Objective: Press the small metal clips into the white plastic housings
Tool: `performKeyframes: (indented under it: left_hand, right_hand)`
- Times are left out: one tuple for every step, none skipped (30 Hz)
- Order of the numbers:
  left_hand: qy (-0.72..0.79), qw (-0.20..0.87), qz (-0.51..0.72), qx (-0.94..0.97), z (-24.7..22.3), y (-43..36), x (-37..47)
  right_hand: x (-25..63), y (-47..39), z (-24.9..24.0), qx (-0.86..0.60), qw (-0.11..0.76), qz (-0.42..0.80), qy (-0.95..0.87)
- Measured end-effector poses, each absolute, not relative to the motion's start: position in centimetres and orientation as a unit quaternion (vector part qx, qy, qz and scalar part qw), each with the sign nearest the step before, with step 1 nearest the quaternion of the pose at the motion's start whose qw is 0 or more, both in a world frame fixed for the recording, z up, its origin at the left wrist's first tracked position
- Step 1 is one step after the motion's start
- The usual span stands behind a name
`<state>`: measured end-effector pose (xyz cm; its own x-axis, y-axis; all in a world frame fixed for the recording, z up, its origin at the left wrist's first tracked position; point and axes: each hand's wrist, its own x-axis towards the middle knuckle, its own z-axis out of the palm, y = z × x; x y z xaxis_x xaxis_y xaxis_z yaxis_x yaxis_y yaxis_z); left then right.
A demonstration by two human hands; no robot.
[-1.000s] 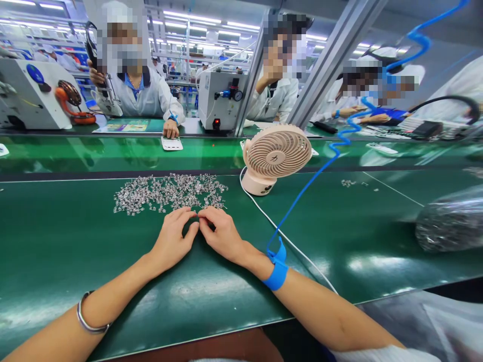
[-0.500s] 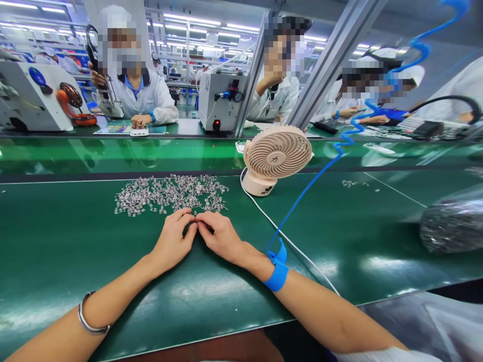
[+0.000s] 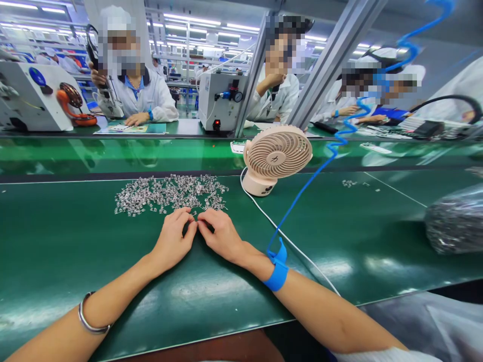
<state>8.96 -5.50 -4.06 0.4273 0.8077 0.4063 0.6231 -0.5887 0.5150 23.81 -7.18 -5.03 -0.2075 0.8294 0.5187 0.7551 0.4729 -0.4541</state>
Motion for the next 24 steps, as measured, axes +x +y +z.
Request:
performKeyframes:
  left_hand:
    - [0.431,0.145,0.316,0.833,-4.04,-5.50,8.96]
    - [0.432,0.145,0.314,0.833,-4.01,-5.51,8.96]
    - [0.432,0.144,0.313,0.834,-4.00,-5.51,8.96]
    - [0.431,0.144,0.312,0.834,-3.99,-5.51,8.96]
    - [0.430,0.143,0.313,0.835,-3.98,-5.50,8.97]
    - [0.429,0.143,0.314,0.835,-3.97,-5.50,8.97]
    - [0.428,0.143,0.316,0.835,-3.96,-5.50,8.98]
    - [0.427,0.143,0.318,0.835,-3.94,-5.50,8.98]
    - [0.426,0.144,0.319,0.834,-3.92,-5.51,9.00]
    - [0.426,0.145,0.320,0.834,-3.89,-5.52,9.01]
    - [0.425,0.146,0.321,0.834,-3.86,-5.54,9.03]
    - [0.424,0.149,0.320,0.834,-3.82,-5.56,9.04]
    - [0.422,0.154,0.318,0.835,-3.79,-5.57,9.05]
    - [0.419,0.159,0.314,0.837,-3.75,-5.58,9.06]
    - [0.417,0.164,0.309,0.839,-3.73,-5.58,9.07]
    - [0.415,0.168,0.305,0.840,-3.71,-5.58,9.06]
    - [0.414,0.171,0.301,0.842,-3.70,-5.56,9.06]
    - [0.414,0.172,0.298,0.843,-3.70,-5.54,9.05]
    - [0.413,0.172,0.297,0.844,-3.71,-5.52,9.05]
    - [0.412,0.172,0.296,0.845,-3.71,-5.50,9.05]
    - [0.410,0.172,0.294,0.846,-3.71,-5.48,9.06]
    - [0.409,0.172,0.292,0.847,-3.71,-5.47,9.07]
    - [0.407,0.172,0.290,0.849,-3.71,-5.47,9.09]
    - [0.406,0.172,0.289,0.850,-3.70,-5.47,9.10]
  right_hand:
    - [23.81,-7.15,-5.05,-0.514,0.365,0.050,-0.775]
    - [23.81,-7.12,-5.08,-0.517,0.363,0.051,-0.774]
    - [23.80,-7.09,-5.09,-0.520,0.362,0.051,-0.772]
    - [23.78,-7.06,-5.10,-0.524,0.360,0.051,-0.770]
    - [23.76,-7.05,-5.10,-0.528,0.359,0.050,-0.768]
    - [23.74,-7.04,-5.10,-0.530,0.358,0.049,-0.767]
    - [23.73,-7.05,-5.08,-0.532,0.357,0.048,-0.767]
    - [23.72,-7.07,-5.06,-0.531,0.356,0.048,-0.767]
    - [23.72,-7.09,-5.03,-0.530,0.356,0.048,-0.768]
    - [23.72,-7.12,-5.00,-0.529,0.357,0.048,-0.769]
    - [23.74,-7.15,-4.96,-0.528,0.358,0.048,-0.769]
    - [23.75,-7.17,-4.93,-0.527,0.359,0.049,-0.769]
    - [23.77,-7.19,-4.92,-0.527,0.360,0.050,-0.768]
    - [23.78,-7.20,-4.91,-0.526,0.361,0.052,-0.768]
    - [23.78,-7.20,-4.91,-0.526,0.362,0.054,-0.768]
    - [23.78,-7.20,-4.92,-0.527,0.362,0.055,-0.767]
    - [23.77,-7.20,-4.93,-0.527,0.362,0.056,-0.767]
    - [23.75,-7.20,-4.94,-0.529,0.361,0.056,-0.766]
    - [23.73,-7.21,-4.95,-0.530,0.361,0.056,-0.765]
    - [23.72,-7.23,-4.95,-0.531,0.362,0.057,-0.764]
    - [23.70,-7.26,-4.94,-0.531,0.363,0.059,-0.764]
    - [23.69,-7.30,-4.92,-0.530,0.364,0.062,-0.763]
    - [23.68,-7.34,-4.89,-0.529,0.365,0.065,-0.763]
    - [23.68,-7.38,-4.86,-0.528,0.366,0.067,-0.764]
